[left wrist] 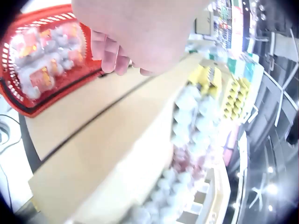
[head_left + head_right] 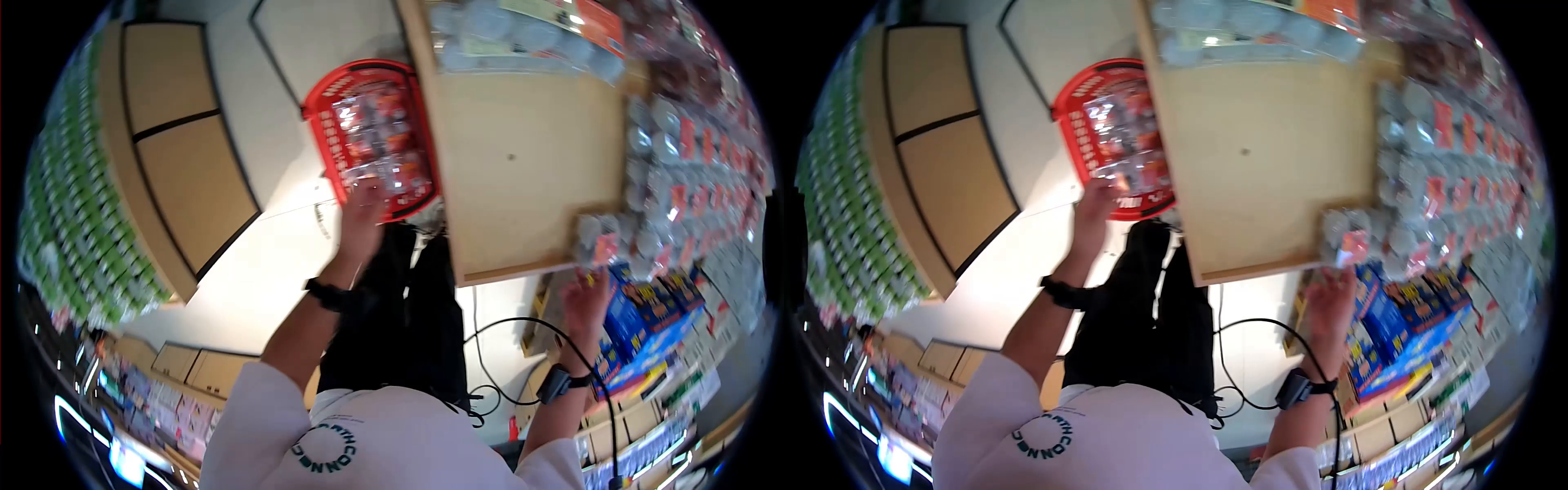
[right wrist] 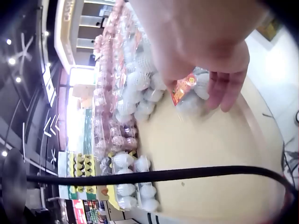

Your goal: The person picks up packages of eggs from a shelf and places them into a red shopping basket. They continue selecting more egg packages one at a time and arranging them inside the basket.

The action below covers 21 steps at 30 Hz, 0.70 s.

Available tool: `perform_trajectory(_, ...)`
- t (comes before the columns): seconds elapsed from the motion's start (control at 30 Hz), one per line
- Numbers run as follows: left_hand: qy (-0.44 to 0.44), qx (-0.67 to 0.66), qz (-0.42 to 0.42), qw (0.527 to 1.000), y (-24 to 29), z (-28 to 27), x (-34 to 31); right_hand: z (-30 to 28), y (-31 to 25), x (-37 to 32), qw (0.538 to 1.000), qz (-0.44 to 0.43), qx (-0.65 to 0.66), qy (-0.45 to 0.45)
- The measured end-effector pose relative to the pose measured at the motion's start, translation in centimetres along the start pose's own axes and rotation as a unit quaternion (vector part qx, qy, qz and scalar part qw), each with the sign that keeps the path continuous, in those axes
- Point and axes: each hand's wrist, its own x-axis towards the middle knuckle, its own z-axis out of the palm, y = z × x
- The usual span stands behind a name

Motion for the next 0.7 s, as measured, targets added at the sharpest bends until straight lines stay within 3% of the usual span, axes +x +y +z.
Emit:
perform_trajectory(0.07, -0.02, 0.061, 0.01, 0.998, 3.8, 5.2, -1.2, -0.2, -0.4, 0.7, 0.999, -0.005, -0.041, -0.016)
perform_trajectory(0.1, -0.049, 0.122, 0.06, 0.989, 2.7, 7.7, -1.0, -0.7, -0.4, 1.5, 0.999, -0.001, -0.029, -0.016)
perform_trajectory(0.13, -0.093, 0.16, 0.05, 0.981, 7.3, 10.4, -2.0, -0.9, -0.5, 2.2, 1.0, -0.002, -0.018, -0.016)
perform_trajectory(0.17, -0.106, 0.116, 0.191, 0.969, 5.8, 13.3, -1.7, -0.9, -0.6, 2.6, 0.999, 0.002, -0.021, -0.028)
perform_trajectory(0.2, -0.149, 0.108, 0.166, 0.969, 6.2, 16.0, -2.2, -1.1, -0.7, 2.8, 0.999, -0.022, -0.04, -0.003)
perform_trajectory(0.33, -0.112, 0.145, 0.064, 0.981, 4.8, 25.2, -2.7, -3.3, -0.8, 5.4, 0.993, -0.054, -0.104, 0.009)
perform_trajectory(0.37, -0.108, 0.144, 0.063, 0.982, 5.2, 25.5, -2.3, -0.7, -0.5, 3.2, 0.985, -0.098, -0.139, 0.041)
perform_trajectory(0.43, -0.185, 0.016, -0.181, 0.966, 5.7, 26.5, -1.6, 0.5, -0.1, 2.3, 0.977, -0.114, -0.176, 0.032)
perform_trajectory(0.47, -0.183, 0.015, -0.184, 0.966, 5.0, 27.1, -1.5, 0.5, -0.1, 2.3, 0.969, -0.131, -0.209, 0.025)
perform_trajectory(0.6, -0.133, 0.087, -0.024, 0.987, 3.7, 28.2, -2.7, -2.3, 0.5, 4.1, 0.969, -0.123, -0.215, -0.028)
perform_trajectory(0.63, -0.109, 0.114, 0.036, 0.987, 3.9, 28.2, -3.2, -3.3, 0.9, 5.1, 0.983, -0.091, -0.138, -0.08)
perform_trajectory(0.7, -0.116, 0.106, 0.055, 0.986, 3.4, 28.2, -3.6, -3.7, 1.3, 5.5, 0.987, -0.058, -0.059, -0.136)
